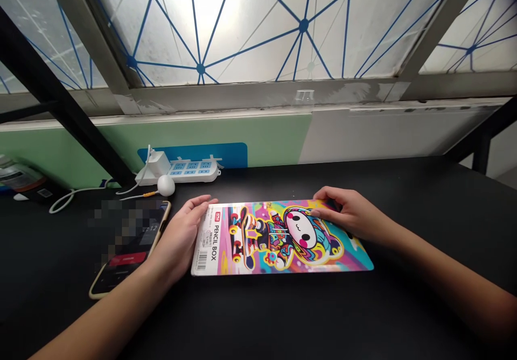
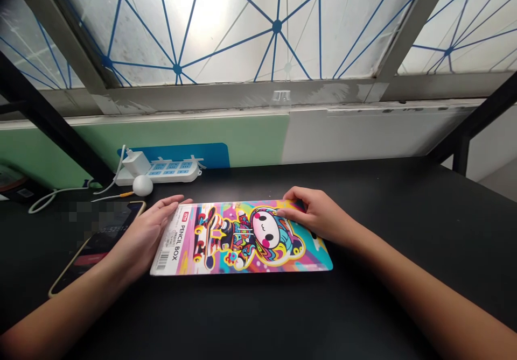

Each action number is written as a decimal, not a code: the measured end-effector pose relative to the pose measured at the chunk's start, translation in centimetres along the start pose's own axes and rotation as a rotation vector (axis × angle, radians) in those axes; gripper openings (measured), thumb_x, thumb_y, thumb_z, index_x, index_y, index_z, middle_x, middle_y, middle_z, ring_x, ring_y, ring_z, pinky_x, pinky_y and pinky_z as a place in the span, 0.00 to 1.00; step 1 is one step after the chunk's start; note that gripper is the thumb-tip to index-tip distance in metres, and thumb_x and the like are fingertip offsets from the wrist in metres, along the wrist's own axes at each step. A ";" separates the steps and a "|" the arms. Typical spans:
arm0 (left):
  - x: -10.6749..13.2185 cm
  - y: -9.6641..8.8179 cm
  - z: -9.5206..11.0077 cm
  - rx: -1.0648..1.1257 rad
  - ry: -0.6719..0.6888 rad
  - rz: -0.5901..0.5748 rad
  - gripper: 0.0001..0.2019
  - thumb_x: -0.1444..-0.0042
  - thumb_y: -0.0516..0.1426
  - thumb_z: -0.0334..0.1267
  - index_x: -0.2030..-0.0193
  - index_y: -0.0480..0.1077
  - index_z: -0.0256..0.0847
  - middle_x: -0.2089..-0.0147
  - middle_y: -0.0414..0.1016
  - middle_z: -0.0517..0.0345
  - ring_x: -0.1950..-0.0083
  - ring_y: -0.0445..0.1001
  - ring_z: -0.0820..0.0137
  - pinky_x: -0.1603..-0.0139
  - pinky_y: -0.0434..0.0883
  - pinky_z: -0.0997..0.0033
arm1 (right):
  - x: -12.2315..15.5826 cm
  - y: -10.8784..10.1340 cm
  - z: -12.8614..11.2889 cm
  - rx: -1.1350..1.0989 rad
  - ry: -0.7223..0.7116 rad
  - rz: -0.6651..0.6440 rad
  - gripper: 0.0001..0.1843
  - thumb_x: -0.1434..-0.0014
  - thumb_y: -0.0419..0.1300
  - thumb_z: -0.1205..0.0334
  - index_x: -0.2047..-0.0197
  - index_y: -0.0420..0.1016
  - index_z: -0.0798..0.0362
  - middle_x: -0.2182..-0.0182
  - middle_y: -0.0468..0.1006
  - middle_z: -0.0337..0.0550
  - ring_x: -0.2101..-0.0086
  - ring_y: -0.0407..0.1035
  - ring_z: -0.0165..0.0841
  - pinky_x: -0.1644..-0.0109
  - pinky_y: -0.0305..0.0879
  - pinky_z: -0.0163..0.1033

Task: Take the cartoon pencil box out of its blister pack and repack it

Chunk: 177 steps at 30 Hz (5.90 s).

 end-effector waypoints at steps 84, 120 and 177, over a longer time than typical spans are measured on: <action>9.2 5.1 6.9 -1.283 1.473 -0.132 0.22 0.40 0.66 0.36 0.40 0.70 0.52 0.53 0.77 0.53 0.54 0.75 0.58 0.33 0.61 0.45 | 4.2 -2.5 -7.1 0.197 -0.567 0.373 0.21 0.45 0.74 0.55 0.52 0.71 0.44 0.59 0.78 0.42 0.60 0.76 0.40 0.55 0.76 0.45; 3.2 4.3 1.0 -1.772 0.879 -0.300 0.40 0.34 0.48 0.65 0.22 0.49 0.45 0.21 0.50 0.43 0.21 0.48 0.46 0.28 0.53 0.30 | 4.7 5.0 -8.1 0.658 -0.638 -0.021 0.31 0.31 0.59 0.47 0.30 0.65 0.49 0.35 0.72 0.55 0.38 0.67 0.51 0.38 0.68 0.60; 5.4 7.2 1.8 -1.683 0.945 -0.463 0.30 0.29 0.46 0.61 0.29 0.62 0.47 0.25 0.61 0.44 0.25 0.58 0.48 0.30 0.58 0.37 | 2.2 10.3 -10.4 0.845 -0.629 -0.025 0.46 0.36 0.61 0.38 0.29 0.61 0.65 0.30 0.61 0.70 0.31 0.54 0.60 0.30 0.56 0.65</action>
Point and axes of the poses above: each hand's wrist, its own x-axis away from the middle knuckle, its own y-axis out of the palm, z = x × y, the point moved 10 cm from there along -x, towards the middle knuckle
